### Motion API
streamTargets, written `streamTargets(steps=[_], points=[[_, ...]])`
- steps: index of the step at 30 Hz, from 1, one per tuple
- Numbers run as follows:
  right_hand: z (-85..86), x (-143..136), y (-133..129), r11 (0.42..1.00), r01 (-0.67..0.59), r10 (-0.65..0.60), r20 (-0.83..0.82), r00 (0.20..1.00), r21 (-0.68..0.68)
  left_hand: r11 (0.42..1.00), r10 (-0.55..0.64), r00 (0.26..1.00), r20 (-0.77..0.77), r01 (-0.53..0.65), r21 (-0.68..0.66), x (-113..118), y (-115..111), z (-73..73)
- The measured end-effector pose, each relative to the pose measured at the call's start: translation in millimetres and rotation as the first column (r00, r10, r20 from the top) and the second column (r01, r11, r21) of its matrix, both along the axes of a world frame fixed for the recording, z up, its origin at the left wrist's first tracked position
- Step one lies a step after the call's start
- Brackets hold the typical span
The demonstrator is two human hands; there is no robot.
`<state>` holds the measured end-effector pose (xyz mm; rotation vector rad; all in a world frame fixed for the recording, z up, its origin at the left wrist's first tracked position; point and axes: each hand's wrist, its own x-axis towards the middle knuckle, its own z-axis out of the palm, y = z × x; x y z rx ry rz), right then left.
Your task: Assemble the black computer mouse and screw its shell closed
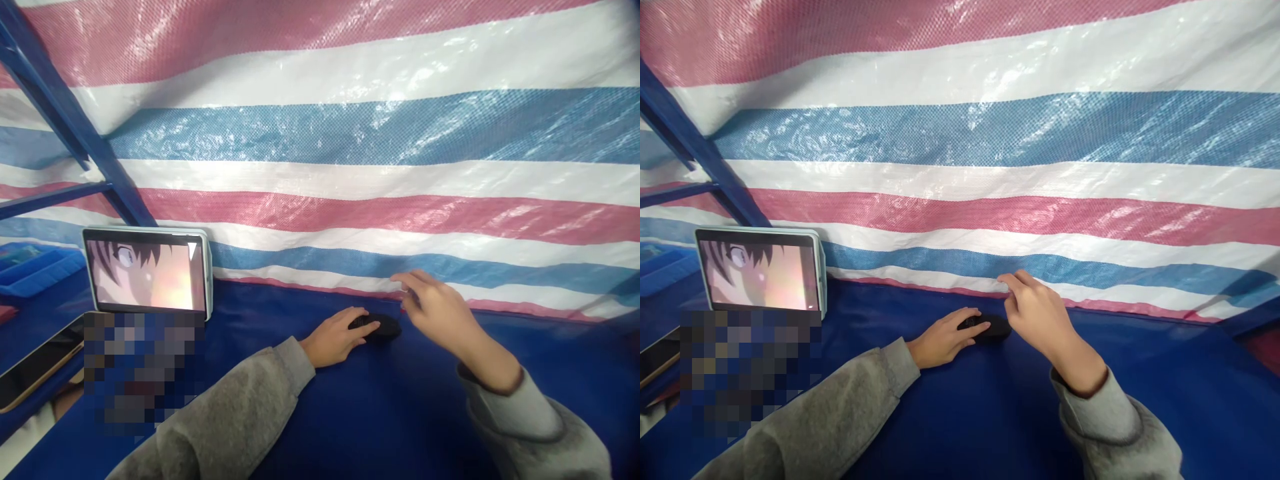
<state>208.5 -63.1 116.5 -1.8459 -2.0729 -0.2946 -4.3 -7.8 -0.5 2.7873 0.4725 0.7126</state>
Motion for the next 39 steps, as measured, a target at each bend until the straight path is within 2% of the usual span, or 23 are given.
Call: streamTargets(steps=[7, 13, 31, 39], points=[[-3.3, -2.2, 1.9, 1.000, -0.021, 0.021, -0.021, 1.000, -0.013, 1.000, -0.002, 1.000, -0.009, 0.002, 0.007, 0.2, 0.0, 0.5], [-3.7, 0.1, 2.4, 0.999, 0.035, -0.036, -0.026, 0.999, -0.018, 1.000, 0.003, 1.000, -0.007, -0.003, 0.005, -0.2, -0.3, 0.6], [-4.0, 3.9, 3.1, 1.000, -0.017, 0.016, -0.062, 0.998, -0.014, 0.999, 0.017, 1.000, -0.007, -0.017, 0.030, -0.8, 0.9, 0.8], [3.4, 5.9, -0.3, 0.999, -0.046, 0.049, -0.145, 0.988, 0.027, 1.000, 0.007, 1.000, 0.008, -0.007, 0.010, -0.5, 2.1, -2.4]])
